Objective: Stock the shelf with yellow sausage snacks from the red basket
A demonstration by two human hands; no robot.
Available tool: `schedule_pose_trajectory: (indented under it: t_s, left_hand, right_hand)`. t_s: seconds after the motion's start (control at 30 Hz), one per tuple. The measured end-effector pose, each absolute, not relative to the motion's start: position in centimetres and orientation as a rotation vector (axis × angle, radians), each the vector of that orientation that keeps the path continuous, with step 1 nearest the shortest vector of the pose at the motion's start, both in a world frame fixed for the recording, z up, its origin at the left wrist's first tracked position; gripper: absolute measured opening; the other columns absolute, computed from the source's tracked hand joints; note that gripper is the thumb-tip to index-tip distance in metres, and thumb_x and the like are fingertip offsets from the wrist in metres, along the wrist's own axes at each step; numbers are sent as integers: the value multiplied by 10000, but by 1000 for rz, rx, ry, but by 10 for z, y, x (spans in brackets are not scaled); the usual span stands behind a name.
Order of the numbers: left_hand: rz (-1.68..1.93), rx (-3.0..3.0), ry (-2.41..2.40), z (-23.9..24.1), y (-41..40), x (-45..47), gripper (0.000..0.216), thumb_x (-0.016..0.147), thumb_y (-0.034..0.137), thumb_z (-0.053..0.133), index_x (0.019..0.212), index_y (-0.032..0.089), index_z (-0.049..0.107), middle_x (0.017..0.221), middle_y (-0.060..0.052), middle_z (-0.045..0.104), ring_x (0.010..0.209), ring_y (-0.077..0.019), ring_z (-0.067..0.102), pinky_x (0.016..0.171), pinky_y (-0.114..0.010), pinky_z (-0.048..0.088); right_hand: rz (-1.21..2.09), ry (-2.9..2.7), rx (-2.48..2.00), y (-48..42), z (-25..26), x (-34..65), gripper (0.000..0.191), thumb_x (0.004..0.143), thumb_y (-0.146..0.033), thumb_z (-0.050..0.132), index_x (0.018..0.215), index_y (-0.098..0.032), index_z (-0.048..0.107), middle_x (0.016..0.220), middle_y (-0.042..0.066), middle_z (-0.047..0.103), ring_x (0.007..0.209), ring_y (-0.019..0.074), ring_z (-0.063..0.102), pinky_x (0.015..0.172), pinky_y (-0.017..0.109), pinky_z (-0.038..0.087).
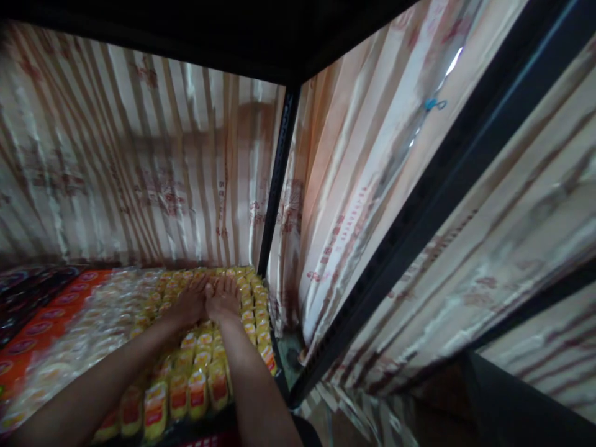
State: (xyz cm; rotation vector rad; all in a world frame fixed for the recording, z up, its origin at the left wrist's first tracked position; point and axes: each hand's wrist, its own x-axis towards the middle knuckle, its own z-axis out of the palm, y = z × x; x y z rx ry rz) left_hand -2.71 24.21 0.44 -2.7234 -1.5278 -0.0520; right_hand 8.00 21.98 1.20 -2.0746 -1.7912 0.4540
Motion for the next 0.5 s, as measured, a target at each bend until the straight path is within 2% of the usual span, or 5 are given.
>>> schedule_pose_trajectory:
  t_s: [0.13,0.23,0.3,0.4,0.5]
  left_hand:
    - [0,-2752,-1552,4,239,-32,508,896,301,329,1378,146,361,1463,-147,290,1366,-283,219,1085,-476,208]
    - [-52,-2751,-1600,3,240,-28,490,917,309,272,1373,158,370,1465,-123,297,1371,-261,210,1093,-482,194]
    - [-144,-2735,-1617,1,241,-23,499,930,332,223,1381,163,354,1476,-104,276,1381,-243,181,1103,-479,177]
    - [-256,-2751,-1542,-1,240,-11,517,933,361,192,1386,161,342,1485,-90,257,1390,-223,150,1121,-465,127]
    - [-241,-2831,-1498,0,234,3,539,935,387,159,1397,160,316,1491,-89,241,1394,-217,128,1126,-472,82]
  right_hand:
    - [452,-1838,-2046,217,5,79,613,927,-464,212,1412,-93,268,1496,126,193,1394,227,102,1118,419,66]
    - [400,-1749,-1965,213,12,95,617,924,-475,208,1419,-110,257,1504,108,177,1398,213,76,1121,398,59]
    - [345,-1537,-1957,211,15,117,620,919,-468,229,1405,-89,292,1495,135,198,1394,228,100,1120,405,59]
    - [349,-1282,-1970,208,10,158,680,913,-488,183,1384,-10,300,1468,202,238,1388,250,133,1110,433,100]
    - [408,-1191,-1954,207,-2,187,747,900,-533,83,1346,-8,371,1402,224,363,1339,248,291,1081,398,214]
